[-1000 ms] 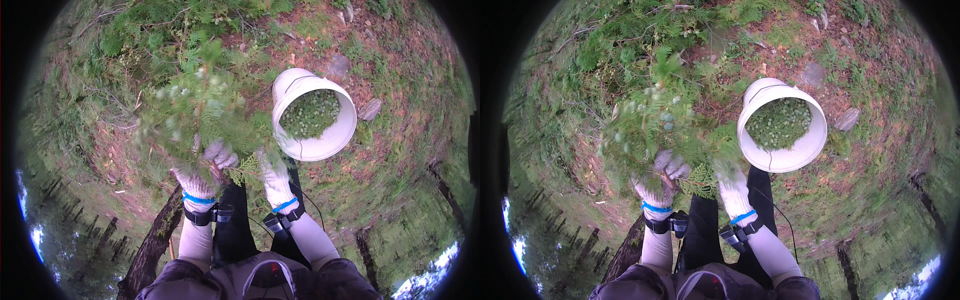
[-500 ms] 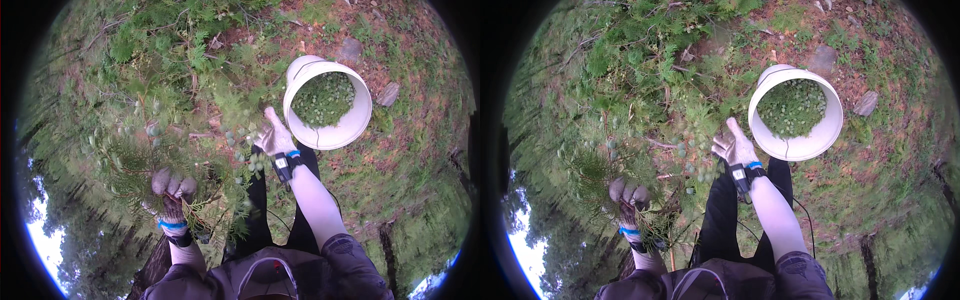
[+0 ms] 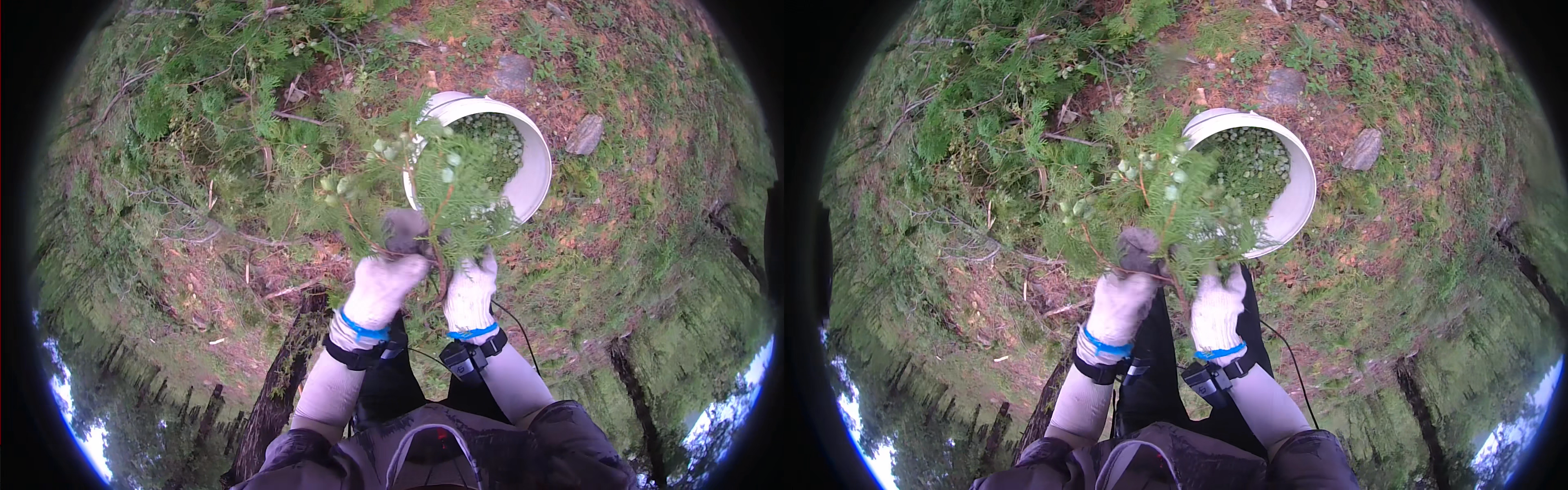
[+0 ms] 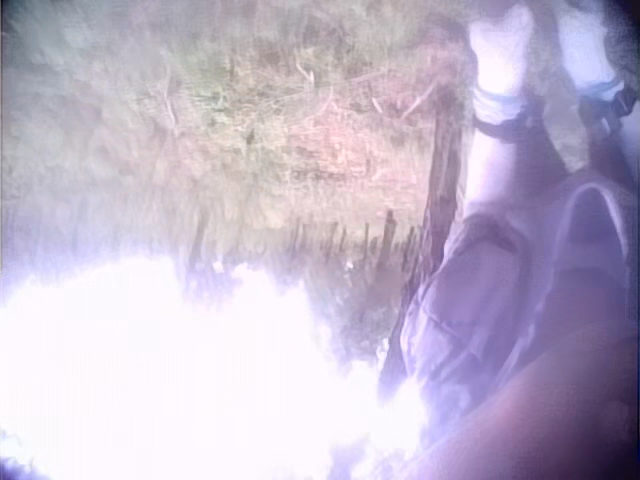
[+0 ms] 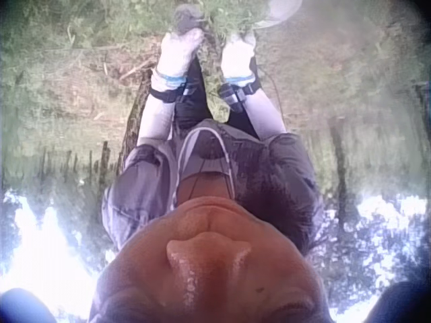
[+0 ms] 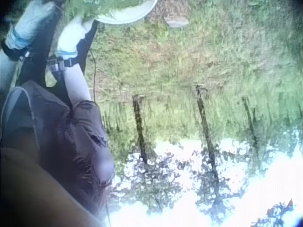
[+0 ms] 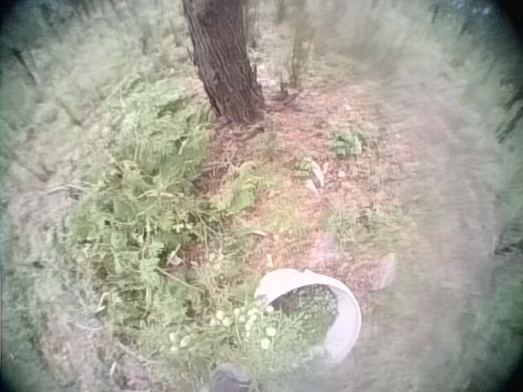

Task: The person strips berries from small branches by hand and drops them into a white bucket on the ground.

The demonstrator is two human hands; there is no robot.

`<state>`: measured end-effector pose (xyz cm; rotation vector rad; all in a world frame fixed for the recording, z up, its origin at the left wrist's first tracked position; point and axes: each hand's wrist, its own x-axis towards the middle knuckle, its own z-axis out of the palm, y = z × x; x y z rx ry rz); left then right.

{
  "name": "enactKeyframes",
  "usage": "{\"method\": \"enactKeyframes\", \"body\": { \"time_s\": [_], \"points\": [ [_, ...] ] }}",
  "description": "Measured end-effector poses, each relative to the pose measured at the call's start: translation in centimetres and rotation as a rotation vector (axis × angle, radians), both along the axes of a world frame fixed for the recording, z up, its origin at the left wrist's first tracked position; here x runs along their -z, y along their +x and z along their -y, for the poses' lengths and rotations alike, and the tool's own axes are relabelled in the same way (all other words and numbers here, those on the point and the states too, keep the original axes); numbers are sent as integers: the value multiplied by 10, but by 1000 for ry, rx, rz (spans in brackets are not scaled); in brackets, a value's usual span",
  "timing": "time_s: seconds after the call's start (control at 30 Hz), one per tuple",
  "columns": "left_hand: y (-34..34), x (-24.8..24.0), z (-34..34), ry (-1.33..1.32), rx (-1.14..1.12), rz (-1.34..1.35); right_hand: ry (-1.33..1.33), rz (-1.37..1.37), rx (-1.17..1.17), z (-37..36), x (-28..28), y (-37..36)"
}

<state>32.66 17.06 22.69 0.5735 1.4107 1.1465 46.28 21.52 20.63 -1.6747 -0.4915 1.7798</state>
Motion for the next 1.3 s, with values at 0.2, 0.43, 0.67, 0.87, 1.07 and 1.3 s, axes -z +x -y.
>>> {"method": "enactKeyframes", "body": {
  "time_s": [0.2, 0.43, 0.67, 0.87, 1.07, 1.3],
  "points": [
    [73, 48, -15, -331, -180, 330, -144, 380, -195, -10, 14, 28],
    [127, 81, 45, -693, -137, 156, -314, 328, -54, 36, 32, 83],
    [89, 78, 7, -547, -331, 750, -395, 10, 72, -23, 56, 73],
    [79, 76, -4, -376, -247, 557, -343, -311, 102, -52, 57, 47],
    [87, 78, 3, -631, -755, 801, -303, -123, -138, -41, 86, 36],
    [58, 54, 5, -597, -447, 1010, -429, -111, -432, -35, 108, 35]
  ]
}}
